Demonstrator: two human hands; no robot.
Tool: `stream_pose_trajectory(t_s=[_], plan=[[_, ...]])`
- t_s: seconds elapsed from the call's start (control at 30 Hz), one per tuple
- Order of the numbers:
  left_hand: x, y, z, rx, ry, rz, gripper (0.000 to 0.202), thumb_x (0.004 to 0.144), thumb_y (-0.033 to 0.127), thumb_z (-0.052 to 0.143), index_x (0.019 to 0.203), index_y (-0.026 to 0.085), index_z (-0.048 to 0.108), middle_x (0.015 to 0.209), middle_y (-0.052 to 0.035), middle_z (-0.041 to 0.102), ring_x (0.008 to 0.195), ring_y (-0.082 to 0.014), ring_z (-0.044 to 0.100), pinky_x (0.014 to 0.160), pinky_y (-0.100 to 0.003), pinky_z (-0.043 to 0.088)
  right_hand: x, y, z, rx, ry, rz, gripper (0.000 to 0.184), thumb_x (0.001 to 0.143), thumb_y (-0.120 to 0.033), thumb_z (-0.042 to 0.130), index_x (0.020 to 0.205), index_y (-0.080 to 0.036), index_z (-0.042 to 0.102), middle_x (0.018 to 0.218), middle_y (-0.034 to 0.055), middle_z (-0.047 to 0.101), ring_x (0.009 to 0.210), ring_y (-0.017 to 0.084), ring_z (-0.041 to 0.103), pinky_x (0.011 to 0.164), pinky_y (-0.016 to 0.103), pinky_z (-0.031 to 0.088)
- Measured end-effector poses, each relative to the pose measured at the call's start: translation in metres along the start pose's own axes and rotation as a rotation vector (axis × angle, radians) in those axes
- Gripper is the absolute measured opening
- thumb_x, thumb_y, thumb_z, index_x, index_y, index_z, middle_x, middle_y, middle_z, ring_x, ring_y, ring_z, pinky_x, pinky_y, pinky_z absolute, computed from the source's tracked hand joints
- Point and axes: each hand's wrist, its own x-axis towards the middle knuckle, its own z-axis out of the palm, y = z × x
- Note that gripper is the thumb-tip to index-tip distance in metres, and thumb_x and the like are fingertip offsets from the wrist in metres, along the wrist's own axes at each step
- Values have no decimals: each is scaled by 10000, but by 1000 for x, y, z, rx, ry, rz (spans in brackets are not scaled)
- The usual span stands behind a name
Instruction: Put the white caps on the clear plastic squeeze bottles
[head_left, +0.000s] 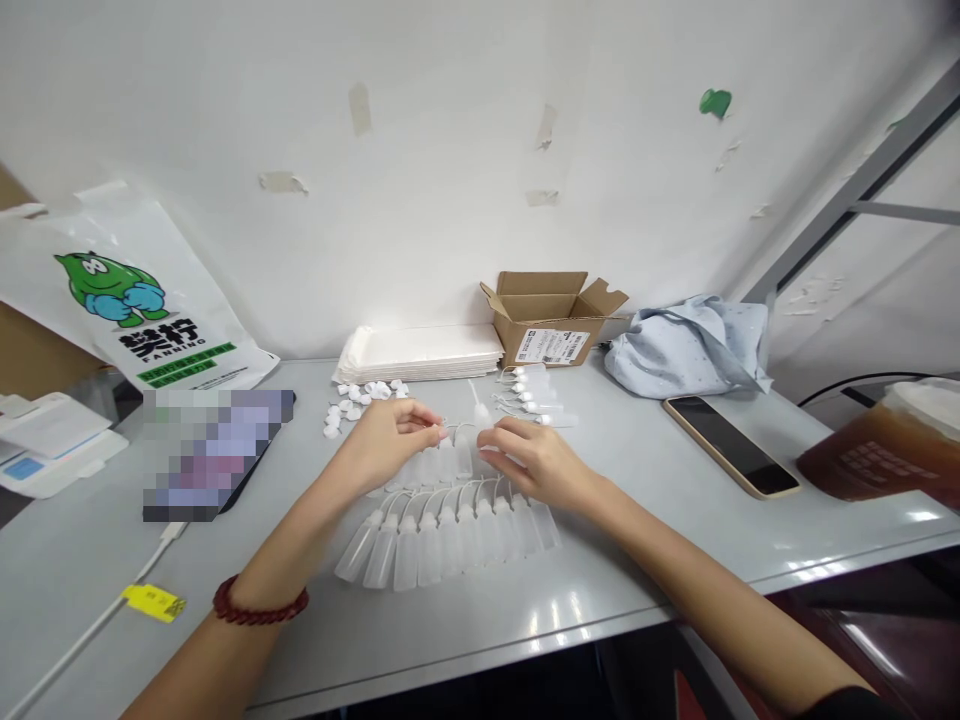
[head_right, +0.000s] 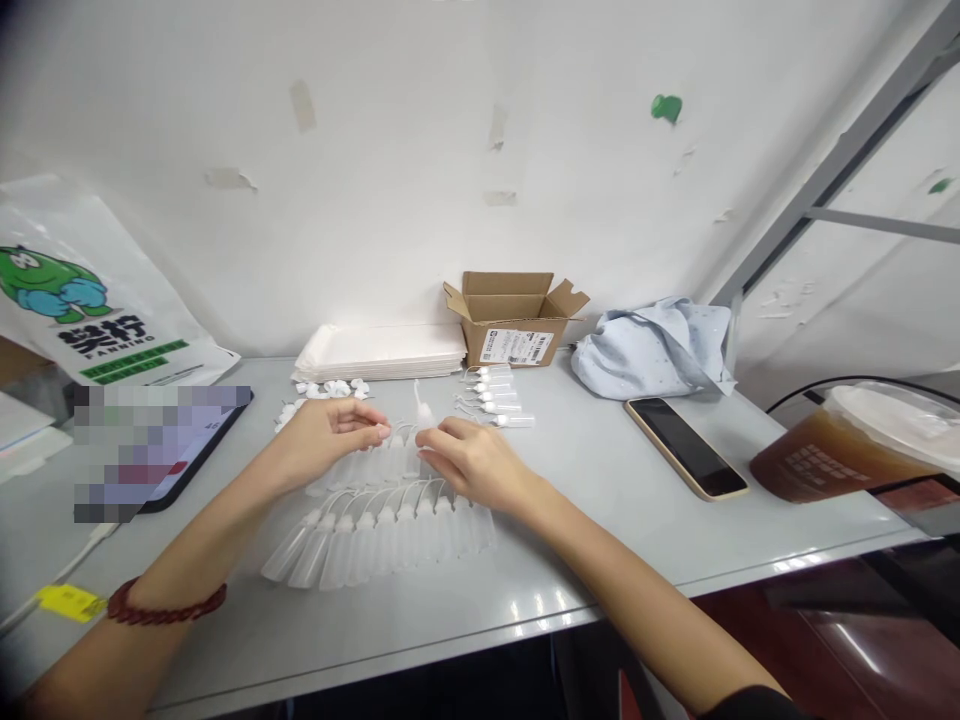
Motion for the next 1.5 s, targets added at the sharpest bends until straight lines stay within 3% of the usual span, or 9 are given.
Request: stream_pose_trajectory(t_s=[0.17, 0.27, 0.47, 0.77, 0.87, 1.0, 1.17, 1.3, 1.5], plan=[[-4, 2, 11, -171, -93, 31, 304, 707, 353, 686, 953, 174, 697, 1016, -65, 724, 991, -219, 644, 896, -336, 490, 0, -5, -2, 124, 32, -24, 133, 929, -216, 427, 928, -171, 553, 808, 57, 578, 678, 130, 518, 614, 239, 415], [-6, 3, 13, -257, -54, 68, 339, 733, 377, 676, 1021, 199, 691, 1111, -59, 695, 1062, -226, 610, 924, -346, 476, 0, -8, -4, 188, 6, -20, 112, 916, -193, 435, 903, -175, 544, 792, 46, 577, 676, 125, 520, 621, 239, 421], [-9, 8, 14, -259, 7, 83, 277, 717, 370, 691, 919, 181, 677, 985, -59, 716, 938, -215, 645, 846, -339, 510, -1, -13, -7, 272, -61, -26, 117, 891, -164, 423, 880, -179, 538, 794, 38, 573, 659, 121, 513, 618, 243, 418], [-7, 5, 12, -182, -138, 142, 208, 752, 369, 662, 852, 196, 718, 1045, -52, 708, 1013, -217, 626, 906, -318, 479, -1, -13, -12, 394, -84, 5, 146, 762, -64, 420, 795, -188, 491, 720, -8, 514, 620, 107, 451, 603, 237, 392], [-8, 6, 9, -152, -165, 134, 191, 756, 373, 654, 814, 203, 720, 1018, -47, 711, 987, -212, 632, 881, -307, 485, -1, -12, -14, 473, -72, 69, 139, 778, -71, 412, 794, -193, 477, 716, -15, 509, 614, 105, 455, 606, 237, 401], [-9, 7, 10, -102, -179, 147, 204, 772, 362, 629, 684, 190, 693, 775, -37, 701, 843, -193, 643, 828, -302, 490, 0, -11, -18, 546, -25, 197, 92, 845, -128, 424, 828, -195, 485, 751, -3, 535, 675, 124, 497, 622, 248, 400], [-12, 11, 17, -211, -92, 92, 170, 747, 344, 654, 755, 177, 678, 813, -25, 679, 633, -129, 588, 728, -301, 505, 1, -12, -17, 751, -13, 331, 21, 892, -209, 442, 880, -198, 456, 757, -8, 544, 630, 112, 499, 607, 253, 397], [-14, 15, 19, -290, -14, 62, 173, 722, 302, 690, 825, 166, 660, 687, 9, 638, 644, -126, 589, 695, -275, 503, 3, -15, -13, 985, -18, 395, 82, 907, -278, 455, 895, -205, 420, 751, -10, 559, 582, 98, 471, 590, 252, 399], [-14, 16, 18, -318, 20, 66, 159, 704, 262, 717, 800, 157, 646, 710, 17, 641, 615, -97, 582, 658, -240, 500, 5, -15, -10, 1336, -76, 522, 164, 880, -322, 513, 875, -219, 386, 693, -23, 586, 501, 91, 471, 530, 240, 387]])
